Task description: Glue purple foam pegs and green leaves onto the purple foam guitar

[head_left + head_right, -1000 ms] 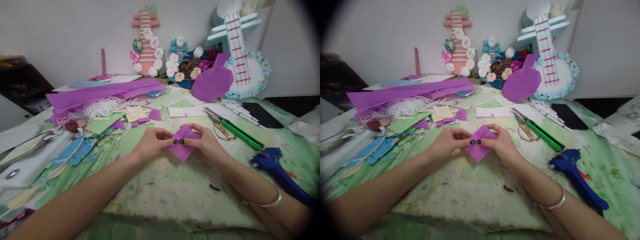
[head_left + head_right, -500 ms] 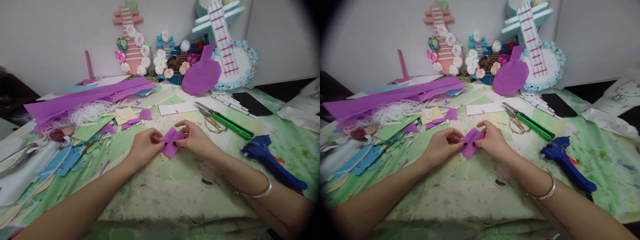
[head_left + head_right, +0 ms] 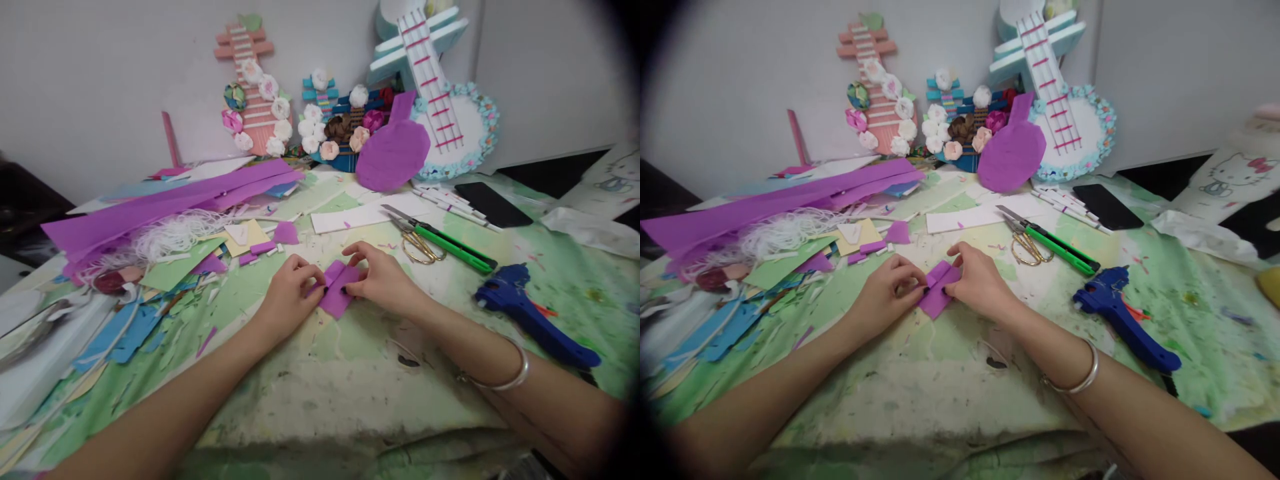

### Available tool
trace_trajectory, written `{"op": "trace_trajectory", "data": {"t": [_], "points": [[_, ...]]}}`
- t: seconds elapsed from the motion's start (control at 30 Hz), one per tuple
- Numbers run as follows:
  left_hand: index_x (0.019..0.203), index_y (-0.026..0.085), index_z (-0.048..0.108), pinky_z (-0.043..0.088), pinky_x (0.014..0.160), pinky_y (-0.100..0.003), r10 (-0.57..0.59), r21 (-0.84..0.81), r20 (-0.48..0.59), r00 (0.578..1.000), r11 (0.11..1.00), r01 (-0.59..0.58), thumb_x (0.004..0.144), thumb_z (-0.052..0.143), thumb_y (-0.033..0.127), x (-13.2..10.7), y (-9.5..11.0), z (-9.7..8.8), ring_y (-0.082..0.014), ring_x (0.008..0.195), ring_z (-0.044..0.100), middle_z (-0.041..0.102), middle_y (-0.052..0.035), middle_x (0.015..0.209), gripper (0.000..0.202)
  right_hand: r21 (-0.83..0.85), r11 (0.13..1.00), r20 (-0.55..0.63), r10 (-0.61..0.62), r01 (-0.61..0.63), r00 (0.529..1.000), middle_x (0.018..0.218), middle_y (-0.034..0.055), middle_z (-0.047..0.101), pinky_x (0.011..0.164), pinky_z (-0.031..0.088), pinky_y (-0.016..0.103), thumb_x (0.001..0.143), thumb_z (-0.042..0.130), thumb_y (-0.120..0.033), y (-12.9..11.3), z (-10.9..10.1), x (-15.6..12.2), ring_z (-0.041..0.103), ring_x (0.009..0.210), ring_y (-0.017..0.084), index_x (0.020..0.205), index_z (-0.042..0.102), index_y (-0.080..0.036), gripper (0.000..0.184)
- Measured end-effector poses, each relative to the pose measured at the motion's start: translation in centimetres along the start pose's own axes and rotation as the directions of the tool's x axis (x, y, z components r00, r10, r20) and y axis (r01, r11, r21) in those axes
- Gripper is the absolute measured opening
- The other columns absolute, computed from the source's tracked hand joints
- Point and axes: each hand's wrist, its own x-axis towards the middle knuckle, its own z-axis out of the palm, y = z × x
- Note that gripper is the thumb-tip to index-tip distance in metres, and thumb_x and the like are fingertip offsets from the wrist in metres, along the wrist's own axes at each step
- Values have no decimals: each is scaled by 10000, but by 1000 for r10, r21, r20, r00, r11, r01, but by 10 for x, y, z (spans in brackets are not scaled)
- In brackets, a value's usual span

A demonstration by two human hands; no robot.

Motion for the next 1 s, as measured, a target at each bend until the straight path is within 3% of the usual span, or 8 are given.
{"op": "trace_trajectory", "data": {"t": [0.23,0.4,0.53,0.6,0.67,0.8,0.9,1.0], "points": [[712,157,618,427,719,-314,198,109,-21,980,975,-195,796,535,132,-3,-3,6,-178,799,517,572,-47,797,121,-129,991,-4,-20,20,1000,1052,73,587,603,437,274,654,635,-143,-7,-12,-6,559,640,119,1033,537,-174,393],[672,153,613,447,724,-322,239,139,-19,971,962,-234,783,547,142,-4,-4,6,-184,804,521,577,-64,809,129,-393,919,-165,-104,32,981,1040,79,585,614,441,294,807,523,-260,-29,-52,-62,573,618,128,1037,542,-192,241],[662,158,636,467,734,-319,257,177,-14,966,952,-251,768,551,124,-6,-2,4,-188,814,541,604,-73,824,140,-686,684,-423,-98,-248,901,895,79,619,619,425,320,783,573,-349,0,-86,-119,601,723,222,932,548,-209,206],[674,157,653,472,721,-308,255,198,9,967,947,-251,775,544,118,-7,0,3,-183,793,559,622,-67,793,154,-780,492,-501,-123,-386,857,906,133,620,693,426,351,813,539,-387,28,-96,-139,591,822,283,962,535,-186,251],[678,152,660,473,707,-301,253,247,41,967,935,-255,788,536,118,-7,2,2,-181,768,574,637,-64,759,169,-800,400,-515,-73,-448,854,911,176,618,735,429,366,809,536,-436,53,-102,-150,588,840,312,1019,531,-140,362],[746,139,664,465,674,-316,281,437,96,955,850,-294,826,517,142,-9,4,1,-197,718,586,655,-67,719,168,-738,462,-543,24,-491,840,939,154,601,713,446,352,763,546,-445,78,-103,-154,603,863,301,985,558,-152,368],[869,144,657,453,636,-319,323,547,143,935,762,-347,852,484,125,-11,6,0,-198,665,584,657,-51,678,174,-696,504,-560,65,-511,826,879,125,597,670,440,368,751,486,-472,81,-106,-151,606,819,299,911,539,-186,332],[815,154,645,448,609,-325,361,584,196,912,705,-404,850,478,110,-13,7,0,-203,640,585,654,-49,666,176,-665,545,-554,97,-510,827,828,108,570,630,435,367,723,448,-490,83,-110,-150,593,754,289,837,469,-212,302]]}}
